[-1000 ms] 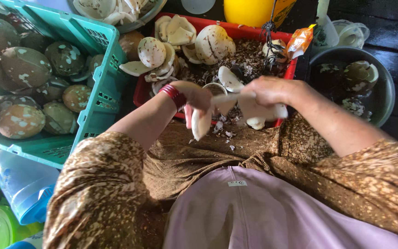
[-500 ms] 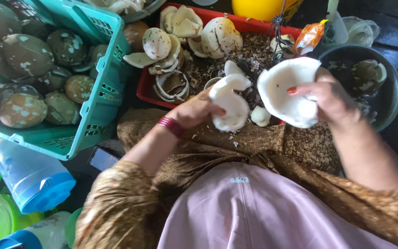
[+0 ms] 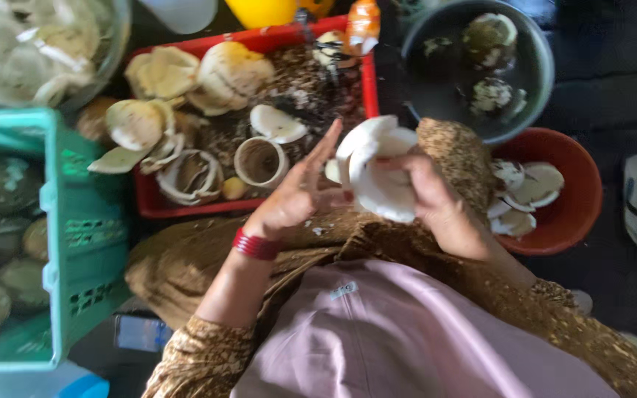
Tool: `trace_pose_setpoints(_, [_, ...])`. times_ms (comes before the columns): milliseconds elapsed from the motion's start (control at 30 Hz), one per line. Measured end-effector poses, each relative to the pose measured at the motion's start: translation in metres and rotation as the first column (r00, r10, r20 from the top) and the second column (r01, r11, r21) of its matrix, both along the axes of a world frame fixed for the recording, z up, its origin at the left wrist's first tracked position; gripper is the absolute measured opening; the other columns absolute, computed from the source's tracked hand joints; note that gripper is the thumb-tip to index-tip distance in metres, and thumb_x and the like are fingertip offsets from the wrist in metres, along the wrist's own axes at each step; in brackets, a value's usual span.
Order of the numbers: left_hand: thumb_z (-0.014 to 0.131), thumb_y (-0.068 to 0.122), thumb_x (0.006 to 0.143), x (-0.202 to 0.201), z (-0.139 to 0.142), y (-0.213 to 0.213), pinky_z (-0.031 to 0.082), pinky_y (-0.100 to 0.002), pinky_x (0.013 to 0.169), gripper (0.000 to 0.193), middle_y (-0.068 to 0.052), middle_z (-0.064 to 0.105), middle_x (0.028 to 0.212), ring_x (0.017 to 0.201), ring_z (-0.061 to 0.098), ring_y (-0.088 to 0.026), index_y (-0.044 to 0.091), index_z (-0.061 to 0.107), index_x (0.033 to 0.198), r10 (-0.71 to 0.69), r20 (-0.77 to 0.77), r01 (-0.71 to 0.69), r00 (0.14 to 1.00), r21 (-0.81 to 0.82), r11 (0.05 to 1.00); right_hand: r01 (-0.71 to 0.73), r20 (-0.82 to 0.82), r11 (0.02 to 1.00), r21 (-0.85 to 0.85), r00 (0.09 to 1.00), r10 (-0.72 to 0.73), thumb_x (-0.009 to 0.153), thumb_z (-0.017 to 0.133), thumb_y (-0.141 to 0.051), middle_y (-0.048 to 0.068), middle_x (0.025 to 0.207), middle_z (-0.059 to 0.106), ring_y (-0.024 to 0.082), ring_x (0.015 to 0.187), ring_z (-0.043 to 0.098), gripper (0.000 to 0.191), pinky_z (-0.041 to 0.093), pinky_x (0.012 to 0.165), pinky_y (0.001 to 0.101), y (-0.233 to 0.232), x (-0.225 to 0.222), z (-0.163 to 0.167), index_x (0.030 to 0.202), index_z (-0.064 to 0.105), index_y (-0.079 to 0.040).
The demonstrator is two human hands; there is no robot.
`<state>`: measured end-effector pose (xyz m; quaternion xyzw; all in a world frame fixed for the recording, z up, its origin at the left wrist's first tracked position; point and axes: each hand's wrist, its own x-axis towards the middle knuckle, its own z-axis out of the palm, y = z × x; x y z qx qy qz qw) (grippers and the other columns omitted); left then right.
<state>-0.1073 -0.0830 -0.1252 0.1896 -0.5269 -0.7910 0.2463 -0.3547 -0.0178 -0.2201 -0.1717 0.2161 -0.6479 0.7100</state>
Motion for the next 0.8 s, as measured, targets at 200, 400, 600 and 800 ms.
trace_pose_setpoints(200, [0.063,0.002,0.091,0.004,-0.001,-0.028,0.064,-0.035,0.090,0.079,-0.017,0.059,0.150,0.106,0.073,-0.021,0.008,0.033,0.164,0.240,0.280,-0.202,0.930,-0.158,0.967,0.310,-0.192,0.940,-0.141,0.923,-0.333,0.100,0.064,-0.004,0.025,0.116,0.070,0.031,0.094,0.074,0.039,0.063,0.074,0.0354,0.009,-0.121,-0.016,0.131,0.056,0.017])
trace_pose_setpoints(400, [0.062,0.003,0.092,0.017,-0.006,-0.052,0.057,-0.036,0.086,0.074,-0.021,0.052,0.151,0.110,0.067,-0.027,0.014,0.037,0.160,0.386,0.238,-0.420,0.891,0.110,0.901,0.583,-0.555,0.812,-0.027,0.667,-0.497,0.084,0.058,-0.003,0.015,0.124,0.069,0.027,0.102,0.075,0.058,0.061,0.079,0.0420,-0.021,-0.137,0.019,0.141,0.049,-0.003])
trace_pose_setpoints(600, [0.066,-0.002,0.090,-0.024,-0.009,-0.062,0.057,-0.042,0.100,0.078,-0.015,0.051,0.147,0.127,0.061,-0.029,0.013,0.030,0.157,0.477,-0.025,-0.470,0.879,0.137,0.872,-0.039,-0.660,0.989,-0.146,0.749,-0.068,0.089,0.061,-0.008,0.006,0.137,0.057,0.015,0.112,0.053,0.071,0.048,0.093,0.0295,-0.076,0.016,0.073,0.158,0.047,-0.004])
trace_pose_setpoints(800, [0.064,-0.007,0.083,0.080,0.004,-0.153,0.067,-0.049,0.085,0.070,-0.014,0.055,0.134,0.116,0.065,-0.031,0.008,0.036,0.145,0.736,-0.285,-0.734,0.614,0.135,0.665,-0.134,-0.800,0.963,-0.235,0.590,-0.114,0.097,0.060,-0.014,0.008,0.153,0.055,0.011,0.140,0.054,0.054,0.044,0.116,0.0241,-0.130,0.064,0.113,0.150,0.051,-0.006])
